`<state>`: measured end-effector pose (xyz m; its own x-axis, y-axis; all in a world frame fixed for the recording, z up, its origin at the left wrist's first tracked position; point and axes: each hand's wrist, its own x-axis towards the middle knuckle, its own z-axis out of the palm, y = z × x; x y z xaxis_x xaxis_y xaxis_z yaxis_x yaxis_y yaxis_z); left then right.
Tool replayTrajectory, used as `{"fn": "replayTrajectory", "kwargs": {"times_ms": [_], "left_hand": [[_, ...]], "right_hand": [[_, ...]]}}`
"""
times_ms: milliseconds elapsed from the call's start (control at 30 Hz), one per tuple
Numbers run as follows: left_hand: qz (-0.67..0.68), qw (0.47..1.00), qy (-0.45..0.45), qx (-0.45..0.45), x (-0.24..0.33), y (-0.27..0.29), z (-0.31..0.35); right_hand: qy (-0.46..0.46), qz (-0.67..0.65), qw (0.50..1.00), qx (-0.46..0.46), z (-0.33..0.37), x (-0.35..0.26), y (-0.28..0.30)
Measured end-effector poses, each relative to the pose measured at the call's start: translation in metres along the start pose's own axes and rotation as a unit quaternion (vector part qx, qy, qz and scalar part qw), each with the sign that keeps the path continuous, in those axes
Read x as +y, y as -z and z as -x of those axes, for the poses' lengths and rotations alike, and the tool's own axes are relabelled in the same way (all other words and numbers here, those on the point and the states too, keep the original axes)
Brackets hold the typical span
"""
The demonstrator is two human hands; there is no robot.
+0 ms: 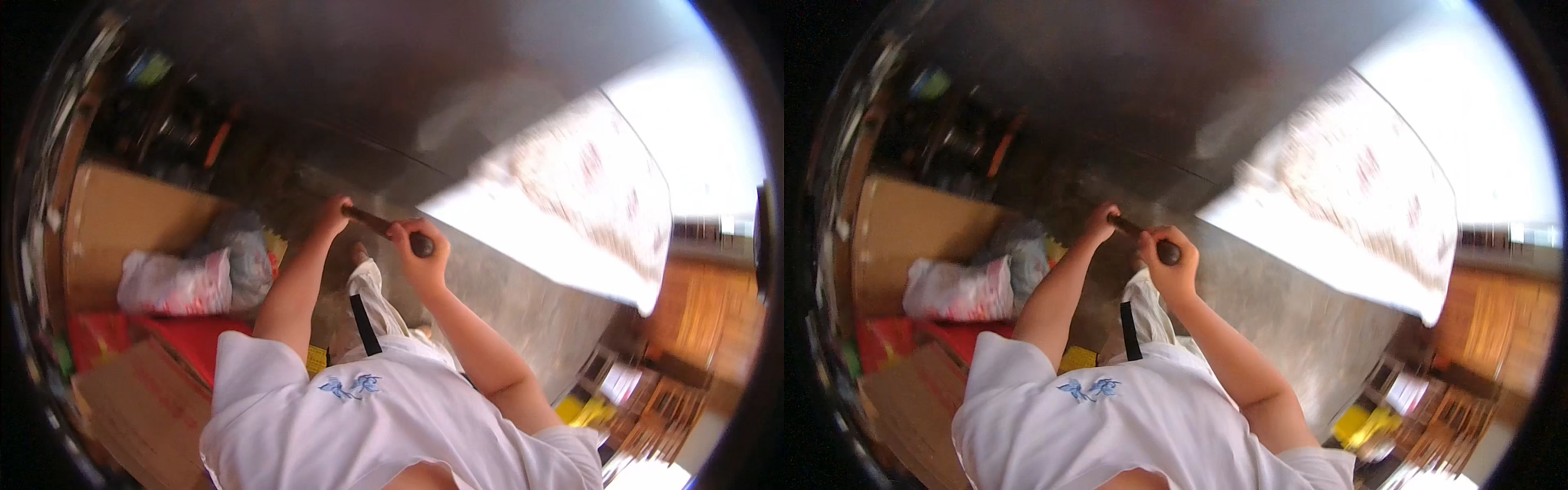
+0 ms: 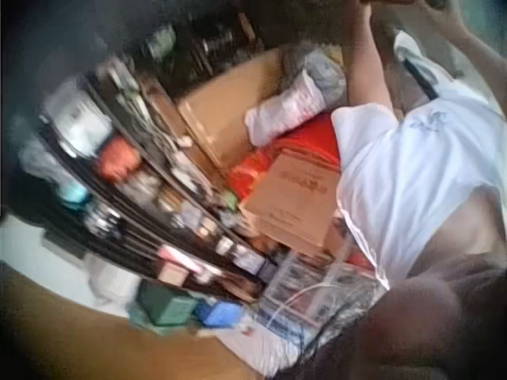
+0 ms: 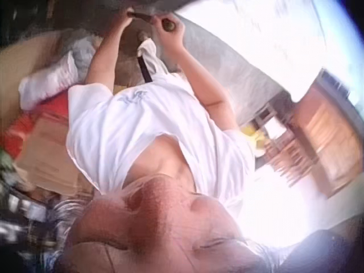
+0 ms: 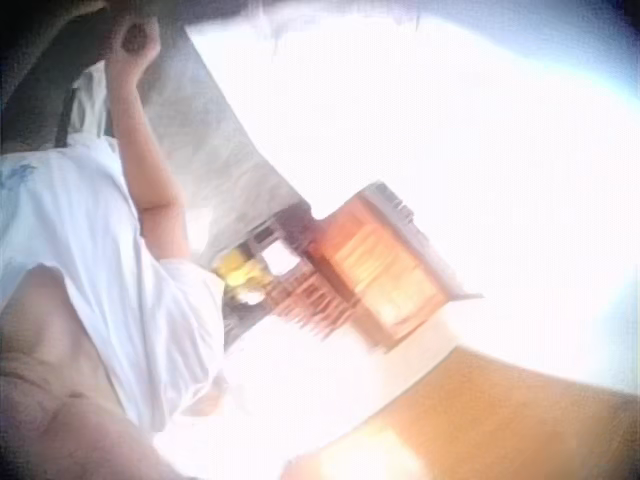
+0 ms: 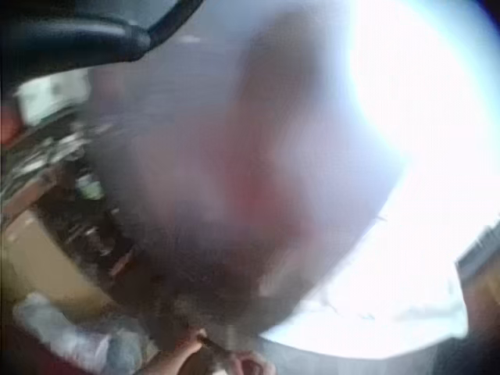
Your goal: The person mops a concrete floor using a traditional string mop. They move through a cluttered room, navigating around stacked boxes, chairs, and buckets, and continue into an outdoor patio area.
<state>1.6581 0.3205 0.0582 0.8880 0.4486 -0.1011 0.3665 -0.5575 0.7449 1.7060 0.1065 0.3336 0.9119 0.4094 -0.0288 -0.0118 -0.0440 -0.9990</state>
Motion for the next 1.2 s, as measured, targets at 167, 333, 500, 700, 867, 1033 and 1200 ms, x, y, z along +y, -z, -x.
{"fn": "replayTrajectory", "kwargs": {"times_ms": [167,333,500,700,867,1033,1200], "left_hand": [[-0.029,0.997,-0.063,-0.034,0.088,-0.123,0.070],[-0.069,0.975,-0.132,-0.163,0.230,-0.241,0.118],[-0.028,0.937,-0.237,-0.257,0.372,-0.378,0.228],[0.084,0.790,-0.390,-0.465,0.447,-0.498,0.329],[0.190,0.630,-0.461,-0.595,0.445,-0.534,0.341],[0.218,0.607,-0.387,-0.659,0.408,-0.489,0.327],[0.156,0.640,-0.435,-0.613,0.386,-0.401,0.300]], "right_hand": [[0.022,0.004,0.991,0.129,0.079,0.007,0.146],[0.003,0.014,0.960,0.280,0.165,-0.009,0.291],[-0.020,0.029,0.894,0.448,0.298,-0.040,0.412],[0.032,0.090,0.776,0.624,0.402,-0.018,0.429],[0.051,0.221,0.790,0.569,0.404,0.013,0.390],[0.068,0.352,0.791,0.495,0.387,0.006,0.345],[0.109,0.362,0.811,0.447,0.375,-0.019,0.297]]}}
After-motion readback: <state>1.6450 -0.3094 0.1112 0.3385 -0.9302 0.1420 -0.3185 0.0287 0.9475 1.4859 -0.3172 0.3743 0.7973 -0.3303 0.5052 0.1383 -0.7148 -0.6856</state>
